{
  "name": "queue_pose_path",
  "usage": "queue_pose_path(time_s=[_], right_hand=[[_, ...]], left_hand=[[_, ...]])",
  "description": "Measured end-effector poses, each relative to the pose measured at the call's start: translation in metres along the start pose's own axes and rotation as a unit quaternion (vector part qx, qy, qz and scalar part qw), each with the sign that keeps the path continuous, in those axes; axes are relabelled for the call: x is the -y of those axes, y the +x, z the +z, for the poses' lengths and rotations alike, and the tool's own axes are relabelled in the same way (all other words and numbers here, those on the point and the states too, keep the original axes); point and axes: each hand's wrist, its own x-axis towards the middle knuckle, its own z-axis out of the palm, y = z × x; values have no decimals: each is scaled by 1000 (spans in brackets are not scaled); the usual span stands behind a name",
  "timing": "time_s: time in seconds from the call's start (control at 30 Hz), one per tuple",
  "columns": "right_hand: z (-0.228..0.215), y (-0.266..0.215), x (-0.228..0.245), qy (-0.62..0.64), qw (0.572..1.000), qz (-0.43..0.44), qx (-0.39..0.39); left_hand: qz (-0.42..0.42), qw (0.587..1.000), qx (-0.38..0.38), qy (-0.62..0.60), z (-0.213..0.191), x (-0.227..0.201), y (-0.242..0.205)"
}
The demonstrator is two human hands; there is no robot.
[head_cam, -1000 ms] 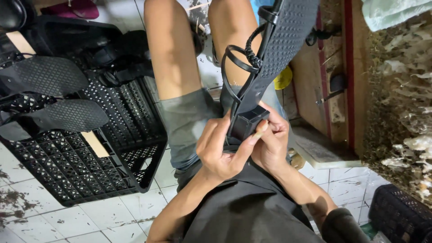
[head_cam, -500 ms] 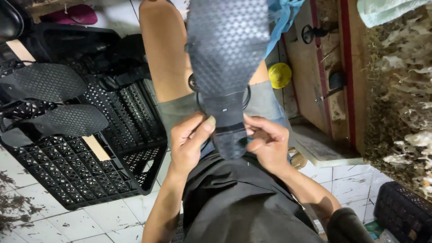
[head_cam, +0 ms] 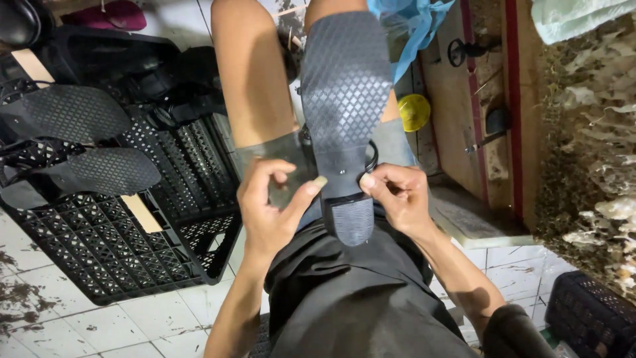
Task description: Assembling sandals by aligning uppers to soles and securing them using a hammer and pressing tools.
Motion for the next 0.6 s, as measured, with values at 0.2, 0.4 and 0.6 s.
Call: queue_pose_path(time_s=[0.2,0.4,0.6], right_hand=[[0,-11,-14,-1,998,7,64],[-7,-13,-7,-198,977,-82,-25],[-2,-19,-28,60,993,103,8]], left_hand=[[6,998,51,-34,0,5,9],[-86,983,27,-158,8,19,-17],[-39,996,22,-73,16,16,-34]])
